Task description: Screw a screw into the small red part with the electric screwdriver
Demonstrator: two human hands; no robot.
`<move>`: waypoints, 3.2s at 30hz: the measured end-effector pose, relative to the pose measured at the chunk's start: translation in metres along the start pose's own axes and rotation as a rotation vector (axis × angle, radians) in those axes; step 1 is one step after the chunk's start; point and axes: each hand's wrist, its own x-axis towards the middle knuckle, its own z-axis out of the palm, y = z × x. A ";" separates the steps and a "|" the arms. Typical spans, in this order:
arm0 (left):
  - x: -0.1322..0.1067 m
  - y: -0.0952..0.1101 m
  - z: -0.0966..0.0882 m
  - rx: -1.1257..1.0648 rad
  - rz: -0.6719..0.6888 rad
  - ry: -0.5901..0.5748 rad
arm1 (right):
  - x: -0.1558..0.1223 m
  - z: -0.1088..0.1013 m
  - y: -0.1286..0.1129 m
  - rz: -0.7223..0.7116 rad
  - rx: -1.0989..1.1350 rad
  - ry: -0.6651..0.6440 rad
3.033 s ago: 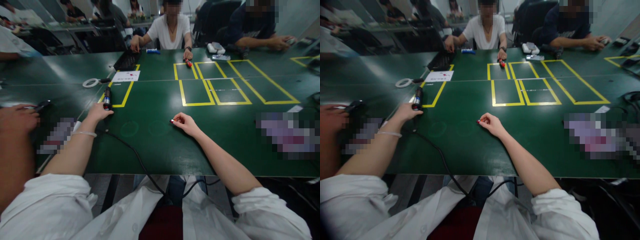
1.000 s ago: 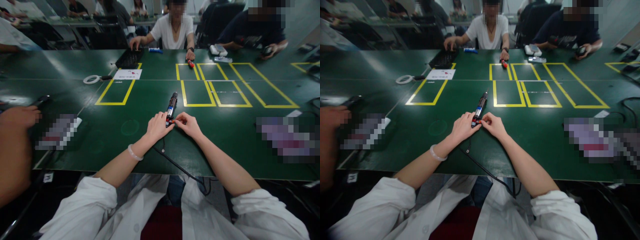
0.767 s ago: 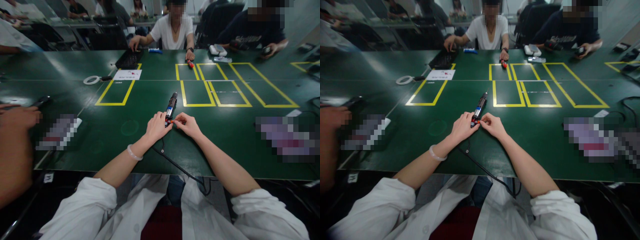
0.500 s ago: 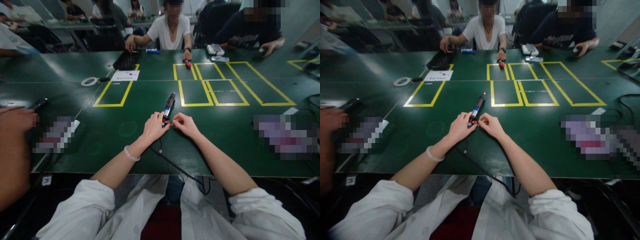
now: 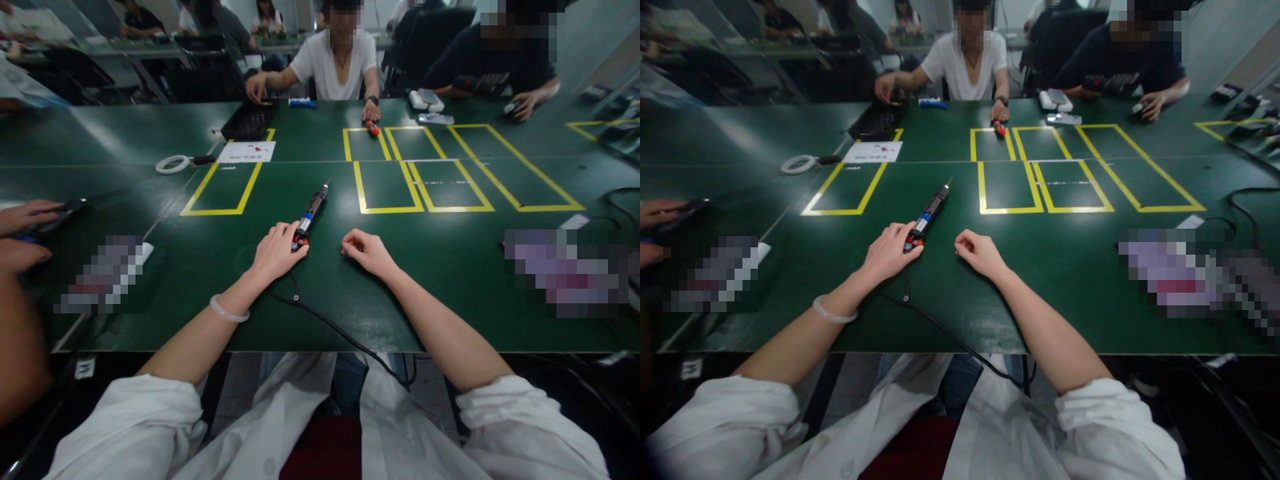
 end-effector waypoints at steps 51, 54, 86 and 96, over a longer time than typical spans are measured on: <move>0.067 -0.195 -0.012 -0.201 -0.532 0.465 | 0.004 0.006 0.007 0.200 0.264 -0.099; 0.061 -0.130 -0.013 -0.472 -0.230 0.439 | 0.003 0.005 0.004 0.217 0.289 -0.119; 0.007 0.046 0.030 -1.553 -0.077 -0.437 | -0.014 0.010 -0.010 0.019 0.215 -0.052; 0.005 0.045 0.031 -1.458 0.015 -0.367 | -0.011 0.014 -0.006 0.075 0.313 -0.033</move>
